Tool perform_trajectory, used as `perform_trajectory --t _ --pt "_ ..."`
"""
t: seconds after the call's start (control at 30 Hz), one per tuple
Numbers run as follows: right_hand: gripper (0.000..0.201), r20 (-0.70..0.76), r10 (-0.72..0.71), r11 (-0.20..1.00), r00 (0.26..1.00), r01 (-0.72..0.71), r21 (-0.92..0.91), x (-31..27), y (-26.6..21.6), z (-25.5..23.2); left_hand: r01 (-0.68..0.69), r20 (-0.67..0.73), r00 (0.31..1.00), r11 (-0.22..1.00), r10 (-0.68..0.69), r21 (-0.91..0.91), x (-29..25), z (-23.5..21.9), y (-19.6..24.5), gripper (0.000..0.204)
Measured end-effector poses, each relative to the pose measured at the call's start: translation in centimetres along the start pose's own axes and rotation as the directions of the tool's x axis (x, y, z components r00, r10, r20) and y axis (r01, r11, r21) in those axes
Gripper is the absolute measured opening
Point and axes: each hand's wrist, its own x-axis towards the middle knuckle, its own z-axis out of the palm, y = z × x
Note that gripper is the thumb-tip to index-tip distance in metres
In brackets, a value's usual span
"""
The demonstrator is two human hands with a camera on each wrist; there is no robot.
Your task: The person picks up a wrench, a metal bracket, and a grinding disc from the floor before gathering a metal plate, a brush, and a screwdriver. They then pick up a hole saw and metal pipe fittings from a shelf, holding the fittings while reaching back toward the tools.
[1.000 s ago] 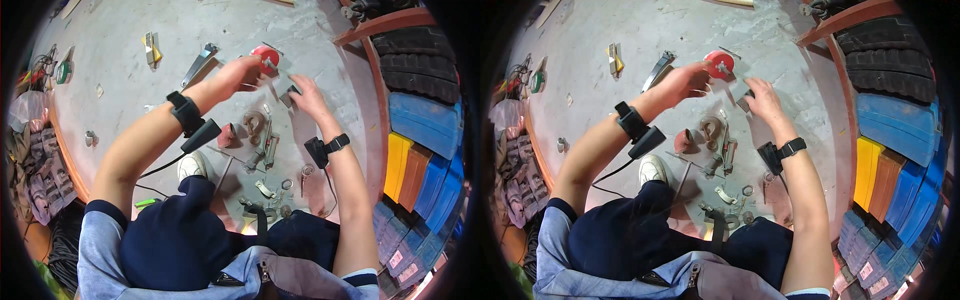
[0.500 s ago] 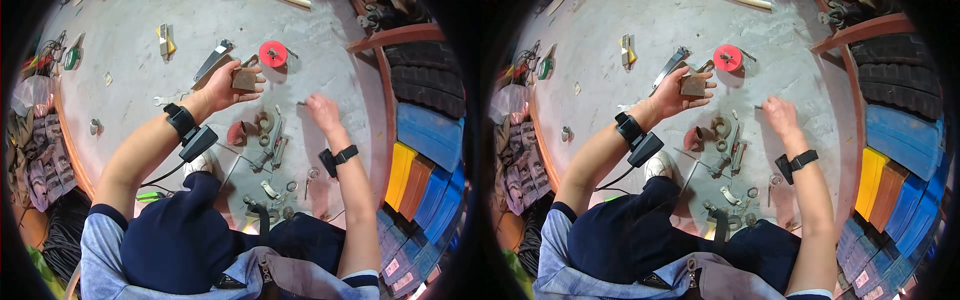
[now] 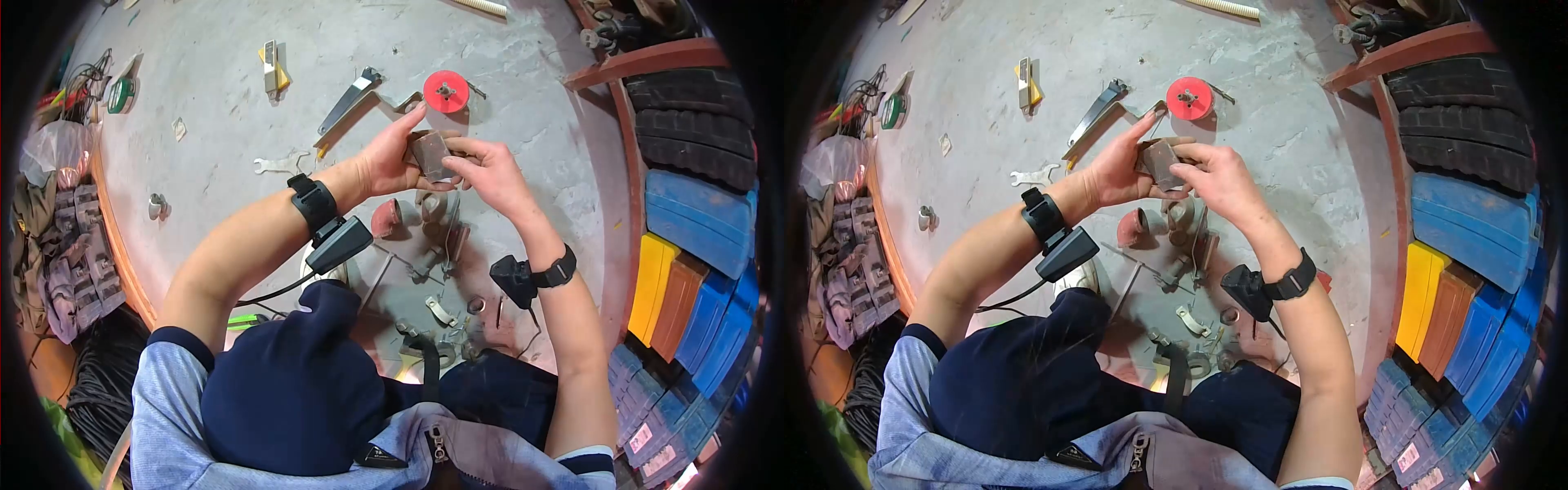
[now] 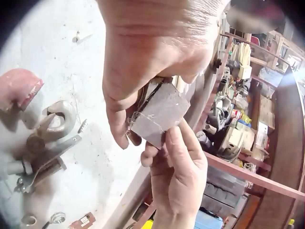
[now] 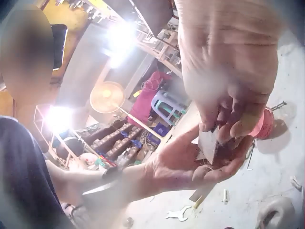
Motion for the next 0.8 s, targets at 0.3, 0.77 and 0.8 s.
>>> perform_trajectory --t 0.3,0.77,0.8 --pt "0.03 -0.259 -0.404 0.791 0.877 0.194 -0.58 -1.1 -0.9 1.2 -0.198 0.092 0.973 0.971 0.211 -0.131 0.0 -0.3 0.4 0.035" --pt "0.015 0.011 0.246 0.943 0.969 -0.242 0.228 -0.3 0.6 1.2 -0.302 0.085 0.947 0.95 0.308 -0.082 -0.2 1.2 -0.4 0.039" --pt "0.013 0.041 0.217 0.934 0.975 -0.22 0.282 -0.4 0.6 1.1 -0.302 0.086 0.947 0.95 0.309 -0.082 -0.3 1.4 -0.4 0.039"
